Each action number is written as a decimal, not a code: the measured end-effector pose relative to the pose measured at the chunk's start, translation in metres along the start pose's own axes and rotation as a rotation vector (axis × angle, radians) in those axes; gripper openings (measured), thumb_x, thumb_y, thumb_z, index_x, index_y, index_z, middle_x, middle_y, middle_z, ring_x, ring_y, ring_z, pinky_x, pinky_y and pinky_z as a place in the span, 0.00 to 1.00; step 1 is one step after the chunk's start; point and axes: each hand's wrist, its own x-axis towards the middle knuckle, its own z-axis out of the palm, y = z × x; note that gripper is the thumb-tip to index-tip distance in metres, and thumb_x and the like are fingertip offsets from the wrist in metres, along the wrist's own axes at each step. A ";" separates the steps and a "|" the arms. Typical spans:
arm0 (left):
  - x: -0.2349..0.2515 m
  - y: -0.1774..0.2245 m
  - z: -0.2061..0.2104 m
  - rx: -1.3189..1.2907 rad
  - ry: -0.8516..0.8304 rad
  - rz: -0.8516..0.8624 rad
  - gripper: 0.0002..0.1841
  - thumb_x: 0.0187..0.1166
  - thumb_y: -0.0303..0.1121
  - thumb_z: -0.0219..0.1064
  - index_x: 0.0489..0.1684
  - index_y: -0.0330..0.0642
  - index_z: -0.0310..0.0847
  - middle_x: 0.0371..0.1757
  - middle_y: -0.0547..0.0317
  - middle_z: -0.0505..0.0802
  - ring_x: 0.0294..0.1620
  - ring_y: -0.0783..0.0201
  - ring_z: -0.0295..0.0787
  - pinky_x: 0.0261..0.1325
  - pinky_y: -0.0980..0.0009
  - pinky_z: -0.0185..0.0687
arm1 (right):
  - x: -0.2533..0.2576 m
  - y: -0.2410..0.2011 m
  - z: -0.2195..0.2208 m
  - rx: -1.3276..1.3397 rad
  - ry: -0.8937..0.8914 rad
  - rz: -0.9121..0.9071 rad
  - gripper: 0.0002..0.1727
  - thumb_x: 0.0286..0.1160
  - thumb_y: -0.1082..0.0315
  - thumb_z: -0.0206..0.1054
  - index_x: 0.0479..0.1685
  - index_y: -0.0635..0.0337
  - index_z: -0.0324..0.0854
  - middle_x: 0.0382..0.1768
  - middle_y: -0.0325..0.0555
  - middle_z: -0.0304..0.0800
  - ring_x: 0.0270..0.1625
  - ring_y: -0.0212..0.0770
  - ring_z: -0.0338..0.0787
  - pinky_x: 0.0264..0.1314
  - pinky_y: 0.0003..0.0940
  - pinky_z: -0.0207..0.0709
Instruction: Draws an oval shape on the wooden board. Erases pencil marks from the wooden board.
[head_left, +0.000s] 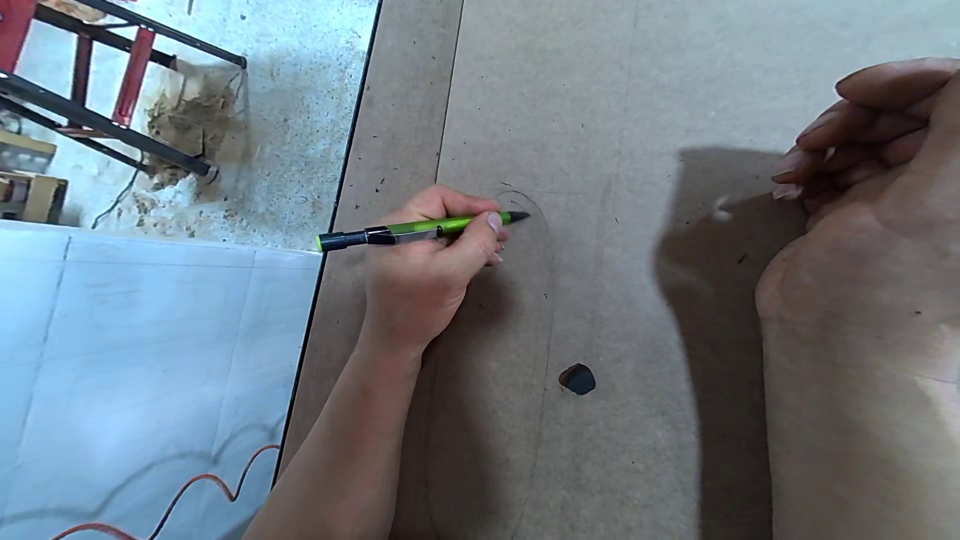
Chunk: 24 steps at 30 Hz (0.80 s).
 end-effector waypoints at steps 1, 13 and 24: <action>0.000 -0.001 -0.004 -0.016 -0.066 0.013 0.04 0.77 0.23 0.70 0.43 0.34 0.88 0.33 0.55 0.96 0.30 0.64 0.94 0.34 0.71 0.94 | 0.000 0.000 0.000 0.000 -0.002 0.002 0.22 0.98 0.60 0.43 0.47 0.57 0.83 0.32 0.33 0.89 0.31 0.32 0.89 0.34 0.26 0.85; 0.001 0.001 0.000 -0.041 -0.010 -0.029 0.03 0.78 0.21 0.68 0.43 0.33 0.87 0.33 0.54 0.96 0.31 0.62 0.96 0.36 0.69 0.97 | 0.000 0.000 0.000 0.005 0.000 -0.006 0.21 0.98 0.60 0.43 0.47 0.57 0.83 0.32 0.33 0.89 0.31 0.31 0.89 0.33 0.26 0.85; 0.003 -0.001 -0.014 -0.088 -0.233 -0.006 0.03 0.73 0.22 0.71 0.39 0.35 0.89 0.32 0.54 0.95 0.28 0.64 0.93 0.31 0.72 0.92 | 0.000 0.000 0.000 0.005 -0.008 -0.003 0.22 0.98 0.60 0.43 0.48 0.57 0.84 0.32 0.33 0.89 0.31 0.31 0.89 0.34 0.26 0.85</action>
